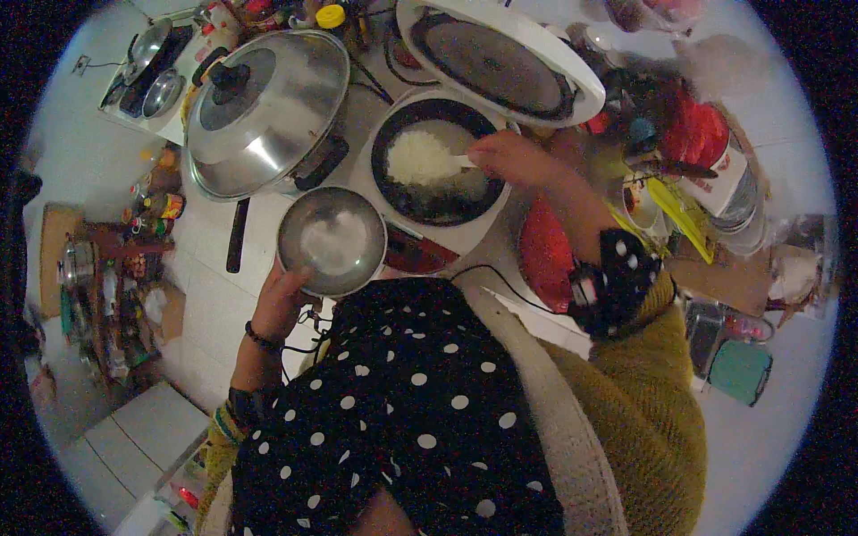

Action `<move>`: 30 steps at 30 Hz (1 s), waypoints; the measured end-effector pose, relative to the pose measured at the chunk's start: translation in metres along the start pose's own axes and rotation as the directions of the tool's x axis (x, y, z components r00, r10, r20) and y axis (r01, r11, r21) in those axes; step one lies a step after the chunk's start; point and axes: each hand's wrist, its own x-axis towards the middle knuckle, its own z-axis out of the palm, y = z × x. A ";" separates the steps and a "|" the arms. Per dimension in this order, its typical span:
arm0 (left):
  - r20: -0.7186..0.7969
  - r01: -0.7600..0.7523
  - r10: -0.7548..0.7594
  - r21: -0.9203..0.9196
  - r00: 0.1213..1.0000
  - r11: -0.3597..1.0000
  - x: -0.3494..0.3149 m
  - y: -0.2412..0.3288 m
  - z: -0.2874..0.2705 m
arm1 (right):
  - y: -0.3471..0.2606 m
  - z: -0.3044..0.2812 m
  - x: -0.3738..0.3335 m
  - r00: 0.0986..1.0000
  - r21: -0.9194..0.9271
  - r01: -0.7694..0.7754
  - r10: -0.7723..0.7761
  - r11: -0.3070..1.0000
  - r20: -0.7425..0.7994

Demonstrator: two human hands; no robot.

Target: The person stirs vegetables in a pan on an induction cooktop, then transfers cooked vegetables into a bowl. They scoop rice from a rice cooker into bowls and place the bowls on a dining table. The person also checks a pot of meat and closes the lid.

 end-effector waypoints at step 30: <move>-0.168 -0.041 0.011 -0.176 0.986 0.983 -0.020 -0.047 -0.043 | 0.001 0.102 0.003 0.926 -0.581 -0.266 0.036 0.770 -0.376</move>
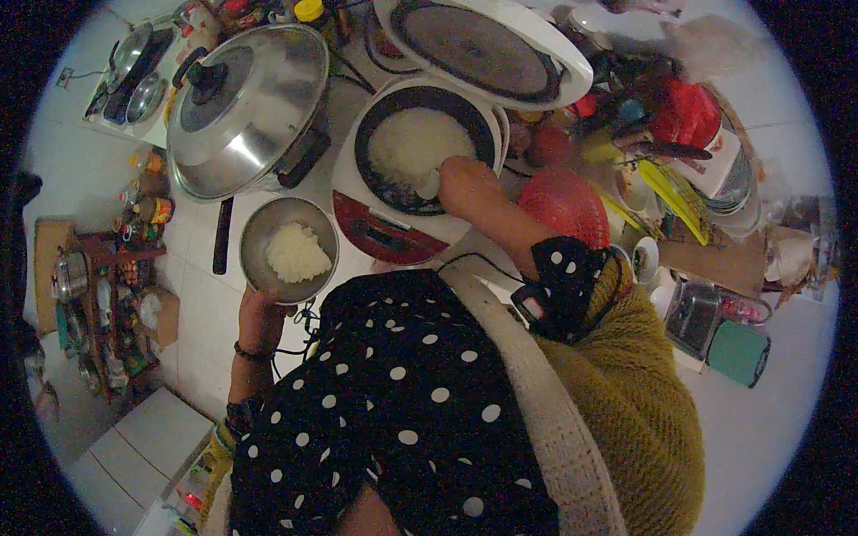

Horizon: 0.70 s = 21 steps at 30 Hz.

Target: The person stirs vegetables in a pan on an induction cooktop, then transfers cooked vegetables into a bowl. They scoop rice from a rice cooker into bowls and place the bowls on a dining table. The person also checks a pot of meat and closes the lid.

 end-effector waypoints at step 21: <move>0.008 -0.028 0.028 0.030 1.000 0.999 0.001 -0.009 0.007 | -0.016 0.091 0.055 0.984 0.624 -0.168 0.164 0.763 0.065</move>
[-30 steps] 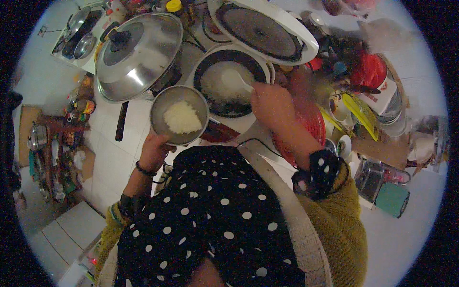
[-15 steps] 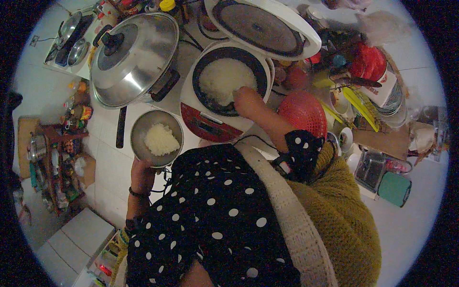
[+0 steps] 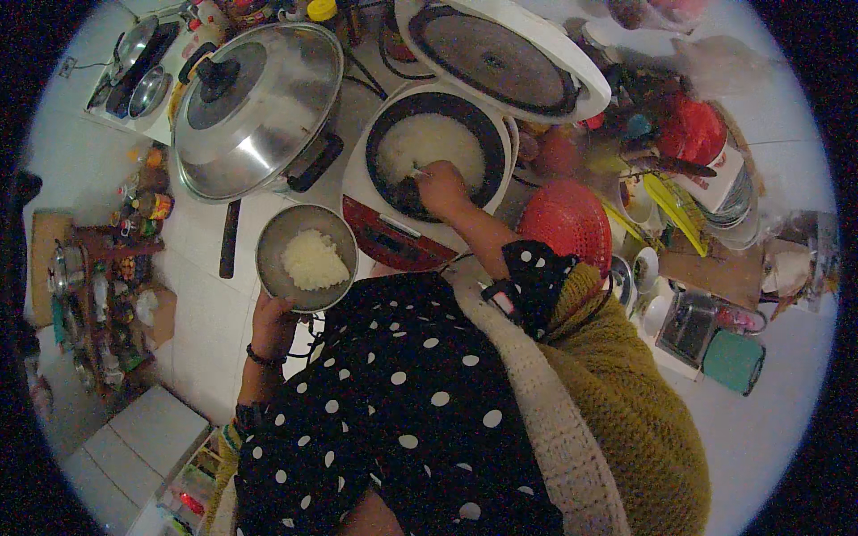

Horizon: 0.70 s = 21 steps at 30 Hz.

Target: The person stirs vegetables in a pan on an induction cooktop, then transfers cooked vegetables into a bowl. They scoop rice from a rice cooker into bowls and place the bowls on a dining table. The person also checks a pot of meat and closes the lid.

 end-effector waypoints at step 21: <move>0.169 -0.047 0.013 0.196 0.986 0.980 0.047 0.043 0.108 | -0.104 -0.156 -0.129 0.969 0.025 0.245 -0.245 0.969 -0.036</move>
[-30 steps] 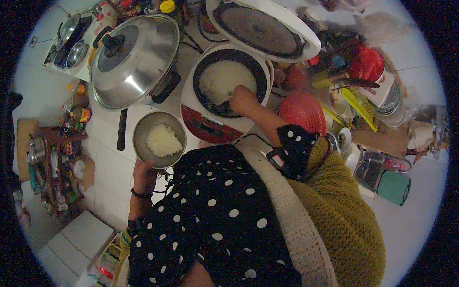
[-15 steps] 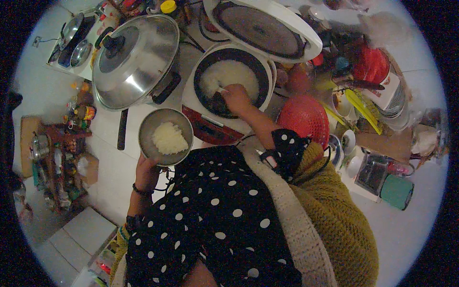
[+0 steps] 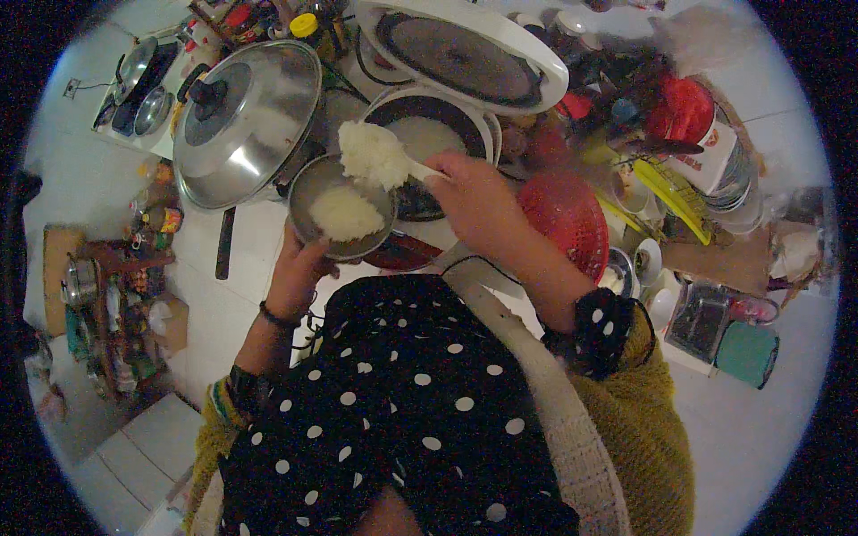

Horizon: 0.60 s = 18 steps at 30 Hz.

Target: The person stirs vegetables in a pan on an induction cooktop, then transfers cooked vegetables into a bowl. They scoop rice from a rice cooker into bowls and place the bowls on a dining table. The person also checks a pot of meat and closes the lid.

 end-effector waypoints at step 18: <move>-0.032 0.027 -0.035 -0.209 0.999 0.978 -0.008 -0.031 -0.017 | 0.019 0.001 0.011 0.995 -0.603 0.097 -0.087 0.792 0.046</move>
